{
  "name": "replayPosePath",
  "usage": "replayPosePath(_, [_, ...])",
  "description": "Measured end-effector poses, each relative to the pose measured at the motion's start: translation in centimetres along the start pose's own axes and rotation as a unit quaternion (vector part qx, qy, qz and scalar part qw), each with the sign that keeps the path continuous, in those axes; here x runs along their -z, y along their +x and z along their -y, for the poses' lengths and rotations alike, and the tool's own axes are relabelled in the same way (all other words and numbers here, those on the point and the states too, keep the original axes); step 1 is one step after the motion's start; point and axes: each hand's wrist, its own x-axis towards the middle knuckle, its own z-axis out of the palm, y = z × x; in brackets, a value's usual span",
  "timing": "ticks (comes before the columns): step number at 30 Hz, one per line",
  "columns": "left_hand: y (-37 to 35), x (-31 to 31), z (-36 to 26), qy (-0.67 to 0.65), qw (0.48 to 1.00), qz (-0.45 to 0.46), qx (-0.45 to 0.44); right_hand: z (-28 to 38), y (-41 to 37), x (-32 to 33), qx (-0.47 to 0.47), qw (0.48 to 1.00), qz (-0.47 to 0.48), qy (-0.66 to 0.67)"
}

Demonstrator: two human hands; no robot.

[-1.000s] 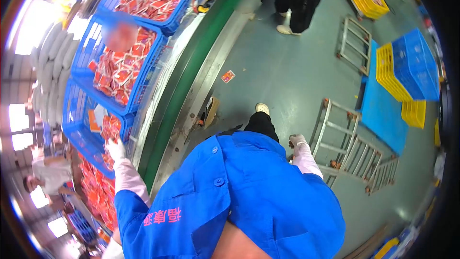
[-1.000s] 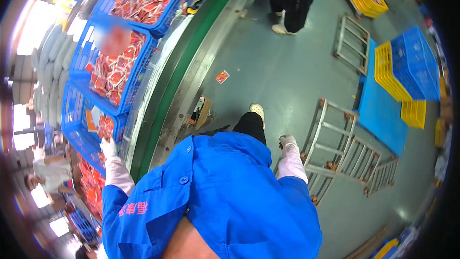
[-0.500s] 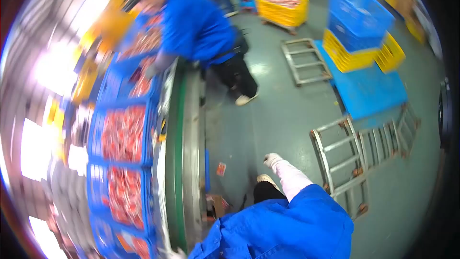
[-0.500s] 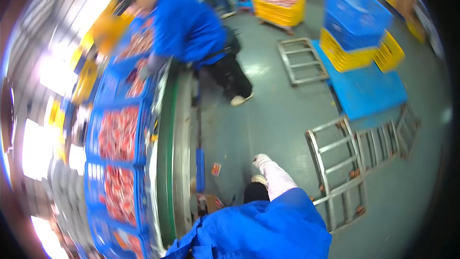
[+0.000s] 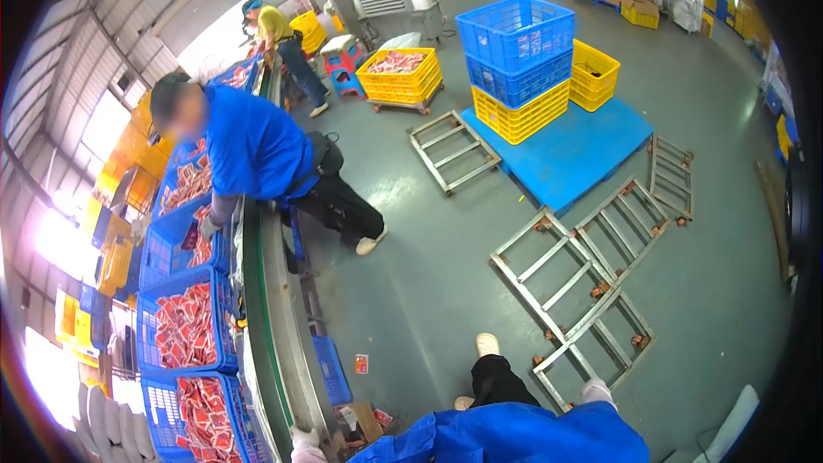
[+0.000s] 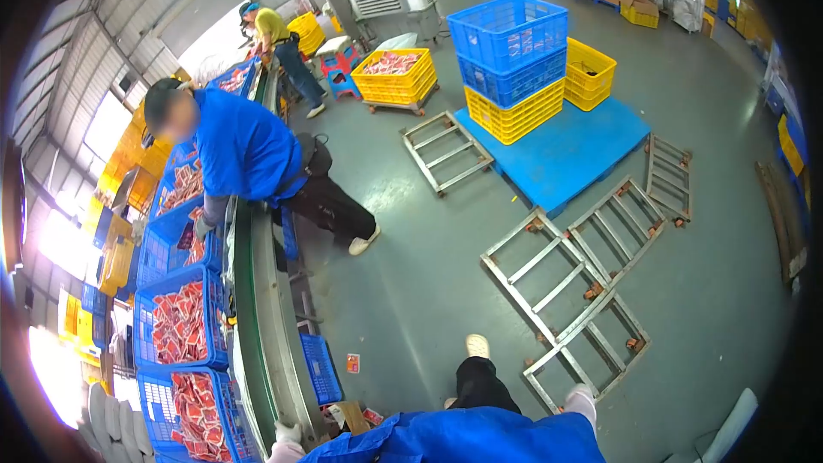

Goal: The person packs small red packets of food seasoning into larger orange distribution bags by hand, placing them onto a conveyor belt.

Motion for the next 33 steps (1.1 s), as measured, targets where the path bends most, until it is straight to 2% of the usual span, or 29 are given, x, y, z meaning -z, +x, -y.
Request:
replayPosePath(1, [-0.8,-0.2,0.8,0.023,0.999,-0.030,-0.009,-1.8,0.3,0.3,0.024,0.999,0.026,-0.034])
replayPosePath(2, [-1.9,0.4,0.4,0.031,0.999,-0.012,0.036,-3.0,2.2,-0.9,0.025,0.999,0.026,-0.030])
replayPosePath(3, [-2.1,0.6,0.2,0.079,0.994,-0.005,0.071,-3.2,3.5,-1.5,0.076,0.985,0.042,-0.152])
replayPosePath(5, [-6.3,0.6,-2.9,0.158,0.980,-0.045,0.107,-1.8,5.6,-0.9,0.098,0.973,0.055,-0.201])
replayPosePath(6, [-6.7,-0.1,-4.1,0.171,0.981,-0.022,0.089,0.4,3.7,0.9,0.070,0.988,0.054,-0.129])
replayPosePath(7, [-7.3,-0.9,-6.1,0.174,0.983,0.020,0.051,1.4,8.5,-1.7,0.258,0.903,0.044,-0.340])
replayPosePath(8, [-7.9,-2.1,-7.8,0.177,0.982,0.071,-0.002,3.3,13.0,-3.9,0.217,0.962,0.028,-0.164])
replayPosePath(9, [-8.5,-3.6,-10.2,0.178,0.976,0.117,-0.052,6.7,10.0,-0.4,0.122,0.990,0.056,-0.045])
replayPosePath(10, [-9.2,-4.9,-12.4,0.181,0.966,0.159,-0.095,9.5,7.3,2.6,0.254,0.966,0.026,0.043])
replayPosePath(11, [-10.3,-5.9,-14.7,0.183,0.957,0.189,-0.123,11.6,3.9,7.5,0.300,0.949,0.075,0.070])
replayPosePath(12, [-11.1,-6.5,-17.3,0.185,0.948,0.211,-0.148,14.2,5.5,8.3,0.293,0.952,0.061,0.069])
replayPosePath(13, [-11.8,-7.1,-19.7,0.182,0.943,0.226,-0.163,15.8,4.9,10.5,0.296,0.940,0.065,0.158])
replayPosePath(15, [-13.2,-6.4,-24.5,0.071,0.957,0.230,-0.163,19.1,12.8,9.5,0.358,0.922,-0.014,0.144])
replayPosePath(16, [-13.8,-6.3,-25.7,-0.038,0.960,0.228,-0.158,20.9,15.6,9.6,0.354,0.922,-0.036,0.155])
replayPosePath(18, [-12.6,-6.0,-27.3,-0.049,0.957,0.226,-0.177,21.3,14.5,14.4,0.330,0.917,-0.001,0.223])
replayPosePath(20, [-10.9,-6.0,-27.6,0.000,0.958,0.204,-0.200,20.5,13.3,16.9,0.274,0.904,0.048,0.325])
replayPosePath(21, [-10.2,-6.1,-27.3,-0.056,0.957,0.233,-0.161,20.3,14.8,16.5,0.227,0.919,0.059,0.318])
replayPosePath(22, [-10.0,-6.3,-27.2,-0.112,0.951,0.261,-0.120,19.5,14.7,16.5,0.226,0.920,0.060,0.315])
replayPosePath(23, [-11.8,-5.1,-28.2,-0.024,0.962,0.217,-0.163,18.1,14.6,16.5,0.246,0.942,0.005,0.228])
replayPosePath(24, [-12.0,-5.1,-28.5,-0.025,0.962,0.219,-0.160,16.9,14.5,16.5,0.264,0.953,-0.051,0.138])
replayPosePath(26, [-12.1,-5.1,-28.8,0.018,0.961,0.224,-0.162,15.3,13.9,16.3,0.187,0.979,0.033,0.076])
replayPosePath(27, [-11.9,-5.2,-28.7,0.015,0.961,0.227,-0.156,14.1,16.1,13.5,0.182,0.980,0.033,0.073])
replayPosePath(29, [-11.3,-6.2,-27.6,-0.035,0.963,0.226,-0.146,13.8,15.3,13.2,0.177,0.982,0.032,0.056])
replayPosePath(30, [-10.4,-6.2,-26.9,0.046,0.969,0.206,-0.127,14.0,15.0,12.8,0.141,0.988,0.040,0.055])
replayPosePath(31, [-9.4,-6.0,-26.1,0.051,0.971,0.183,-0.149,14.7,13.7,13.2,0.105,0.992,0.046,0.056])
replayPosePath(32, [-9.0,-5.2,-25.4,0.057,0.971,0.160,-0.169,15.2,14.9,12.3,0.104,0.993,0.045,0.045])
replayPosePath(33, [-8.6,-4.6,-24.7,0.033,0.979,0.135,-0.152,16.5,16.1,11.5,0.132,0.991,0.028,-0.005])
